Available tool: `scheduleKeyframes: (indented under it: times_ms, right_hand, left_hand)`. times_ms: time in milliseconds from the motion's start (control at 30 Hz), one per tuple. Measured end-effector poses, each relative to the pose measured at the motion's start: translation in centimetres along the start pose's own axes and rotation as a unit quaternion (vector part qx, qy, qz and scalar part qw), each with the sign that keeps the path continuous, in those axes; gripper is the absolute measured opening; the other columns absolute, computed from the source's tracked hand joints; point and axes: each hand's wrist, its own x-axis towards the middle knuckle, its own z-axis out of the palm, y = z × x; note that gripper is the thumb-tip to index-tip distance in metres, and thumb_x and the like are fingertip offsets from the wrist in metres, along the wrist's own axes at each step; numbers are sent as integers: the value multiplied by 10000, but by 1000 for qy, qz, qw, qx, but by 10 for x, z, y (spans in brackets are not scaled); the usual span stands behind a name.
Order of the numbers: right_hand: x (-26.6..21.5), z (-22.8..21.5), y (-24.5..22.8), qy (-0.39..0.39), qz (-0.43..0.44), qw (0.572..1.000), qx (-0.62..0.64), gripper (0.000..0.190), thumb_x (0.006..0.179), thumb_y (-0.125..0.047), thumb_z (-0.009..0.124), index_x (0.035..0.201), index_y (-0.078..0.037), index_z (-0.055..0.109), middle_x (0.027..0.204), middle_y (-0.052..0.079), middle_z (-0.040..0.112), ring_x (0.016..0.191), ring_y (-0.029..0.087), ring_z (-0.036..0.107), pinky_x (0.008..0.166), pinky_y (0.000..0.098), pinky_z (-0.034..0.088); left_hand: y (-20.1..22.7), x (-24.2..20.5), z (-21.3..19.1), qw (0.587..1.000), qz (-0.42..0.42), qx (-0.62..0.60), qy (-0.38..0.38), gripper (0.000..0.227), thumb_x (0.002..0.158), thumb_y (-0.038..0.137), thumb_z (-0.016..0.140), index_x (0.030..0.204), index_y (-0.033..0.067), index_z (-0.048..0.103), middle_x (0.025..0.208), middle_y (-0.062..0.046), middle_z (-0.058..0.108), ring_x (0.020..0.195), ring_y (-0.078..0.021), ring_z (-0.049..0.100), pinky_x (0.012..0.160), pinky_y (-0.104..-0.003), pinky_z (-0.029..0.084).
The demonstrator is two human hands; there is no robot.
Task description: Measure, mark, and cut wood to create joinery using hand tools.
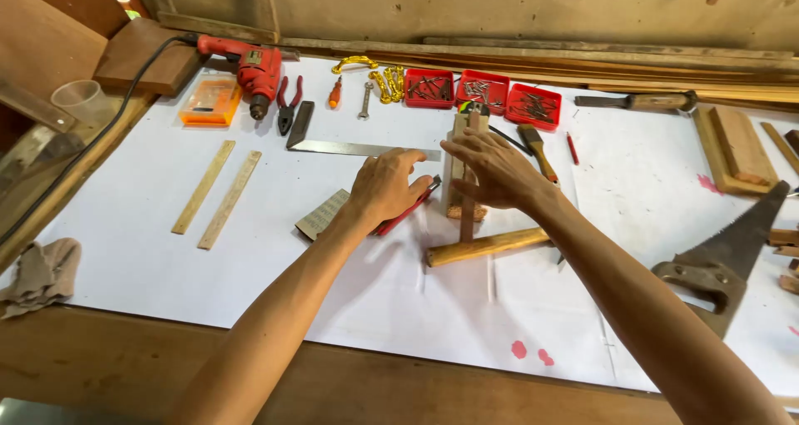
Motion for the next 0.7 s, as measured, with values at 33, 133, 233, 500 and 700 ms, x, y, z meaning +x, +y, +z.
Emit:
scheduleKeyframes:
  times_ms: [33, 133, 233, 500, 700]
  right_hand:
    - [-10, -5, 2, -1, 1, 1000, -2, 695, 893, -349, 691, 1511, -109, 483, 1465, 192, 535, 1429, 346, 423, 1197, 472, 316]
    - [-30, -10, 10, -9, 39, 999, 14, 622, 899, -324, 703, 1463, -135, 522, 1448, 174, 535, 1412, 336, 414, 1175, 473, 320]
    - [-47, 9, 29, 5, 36, 998, 50, 492, 917, -196, 657, 1400, -140, 582, 1450, 127, 580, 1420, 319, 441, 1176, 468, 349]
    - [-59, 13, 24, -75, 47, 991, 102, 327, 859, 4, 603, 1166, -65, 689, 1368, 77, 683, 1239, 310, 663, 1082, 360, 547]
    - [-66, 33, 44, 56, -42, 987, 146, 542, 817, -49, 712, 1344, 22, 602, 1427, 195, 584, 1245, 388, 596, 1068, 421, 490]
  left_hand:
    - [11, 2, 6, 1000, 1, -2, 1, 445, 876, 339, 752, 1218, 59, 695, 1106, -149, 731, 1009, -323, 691, 899, -468, 500]
    - [35, 5, 17, 997, -39, -1, -71, 452, 885, 358, 735, 1245, 91, 686, 1042, -128, 756, 995, -305, 717, 897, -462, 533]
    - [46, 5, 30, 990, -69, 17, -123, 440, 894, 374, 727, 1235, 98, 695, 1016, -128, 754, 958, -303, 740, 851, -445, 581]
    - [96, 7, 30, 958, -175, 77, -214, 717, 837, 637, 741, 1171, 7, 663, 1005, -176, 760, 982, -342, 742, 839, -482, 592]
    - [51, 13, 87, 975, -175, 9, -137, 397, 838, 306, 685, 1118, 25, 694, 993, -188, 750, 945, -373, 726, 809, -494, 569]
